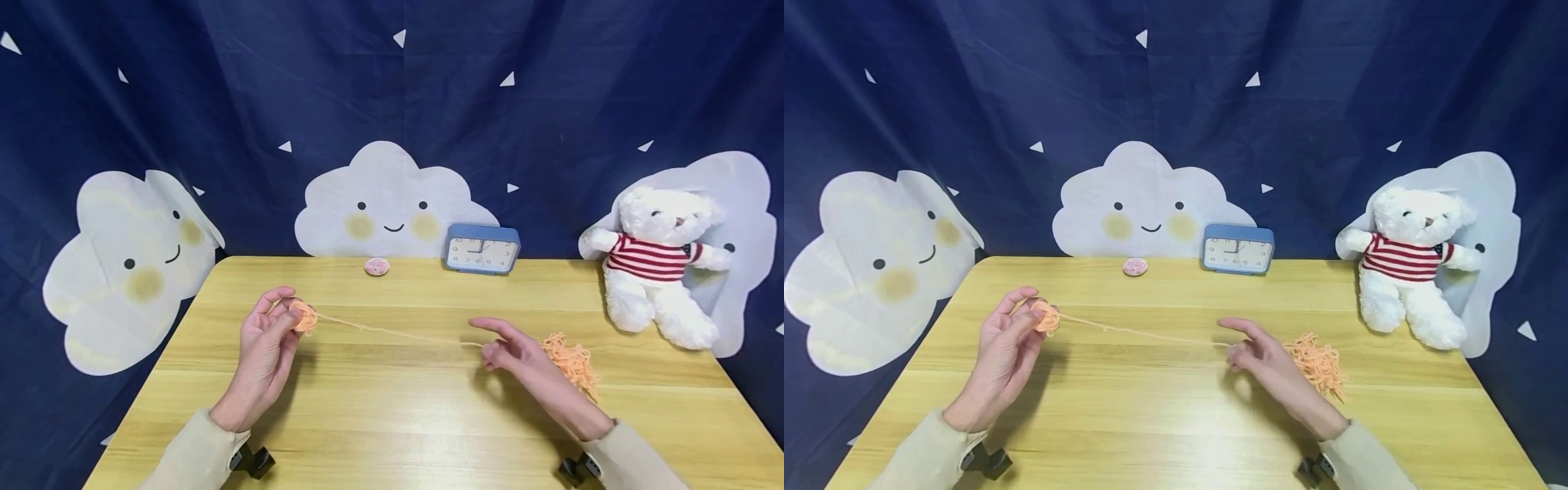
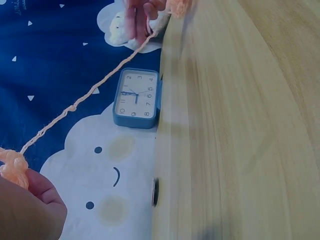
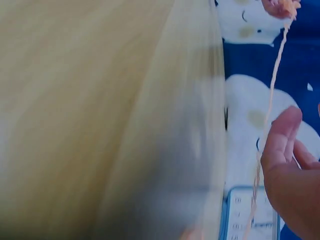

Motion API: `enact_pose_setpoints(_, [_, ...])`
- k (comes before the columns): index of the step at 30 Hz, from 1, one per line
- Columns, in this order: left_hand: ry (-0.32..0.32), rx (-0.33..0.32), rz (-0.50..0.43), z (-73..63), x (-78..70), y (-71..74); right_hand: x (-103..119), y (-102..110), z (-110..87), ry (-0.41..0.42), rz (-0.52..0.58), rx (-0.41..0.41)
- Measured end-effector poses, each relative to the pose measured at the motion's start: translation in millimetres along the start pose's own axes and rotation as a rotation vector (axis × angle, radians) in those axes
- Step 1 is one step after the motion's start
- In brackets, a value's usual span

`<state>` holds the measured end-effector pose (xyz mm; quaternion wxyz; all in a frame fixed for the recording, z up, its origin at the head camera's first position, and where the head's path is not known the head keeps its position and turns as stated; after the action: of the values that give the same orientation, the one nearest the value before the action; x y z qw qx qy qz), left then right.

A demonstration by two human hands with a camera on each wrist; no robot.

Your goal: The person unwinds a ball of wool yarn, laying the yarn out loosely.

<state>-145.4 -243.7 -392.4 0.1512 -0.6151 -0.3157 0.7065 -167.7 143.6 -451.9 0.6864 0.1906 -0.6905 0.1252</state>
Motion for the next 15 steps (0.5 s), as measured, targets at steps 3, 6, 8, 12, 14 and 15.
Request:
enact_pose_setpoints(3, [0.001, -0.002, 0.014, 0.1, 2.6, 0.1, 1.4, -22.2, 8.4, 0.019, 0.039, 0.130])
enact_pose_setpoints(6, [0.010, -0.003, 0.023, 0.2, 5.7, -0.3, -0.1, -36.8, 11.5, -0.001, 0.042, 0.221])
enact_pose_setpoints(8, [0.017, -0.003, 0.025, 0.2, 7.4, -0.5, -1.2, -39.3, 12.0, -0.024, 0.004, 0.223])
enact_pose_setpoints(12, [0.019, -0.006, 0.023, 0.5, 9.0, -0.7, -0.4, -29.9, 10.6, -0.051, -0.068, 0.139])
enact_pose_setpoints(14, [0.021, -0.008, 0.018, 0.6, 9.6, -0.7, 1.3, -21.2, 8.3, -0.056, -0.086, 0.080])
enact_pose_setpoints(15, [0.023, -0.010, 0.017, 0.6, 10.0, -0.6, 2.2, -16.3, 6.8, -0.059, -0.078, 0.050])
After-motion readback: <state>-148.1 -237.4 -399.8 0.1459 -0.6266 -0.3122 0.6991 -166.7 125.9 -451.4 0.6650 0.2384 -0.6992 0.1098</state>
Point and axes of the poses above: each hand's wrist, its own z-axis towards the middle knuckle, its own y-axis out of the back of the hand, x = y × z, the point moved 9 cm from there along z, towards the middle knuckle, and after that the axes turned 3 degrees about -x, right-handed, at the moved point
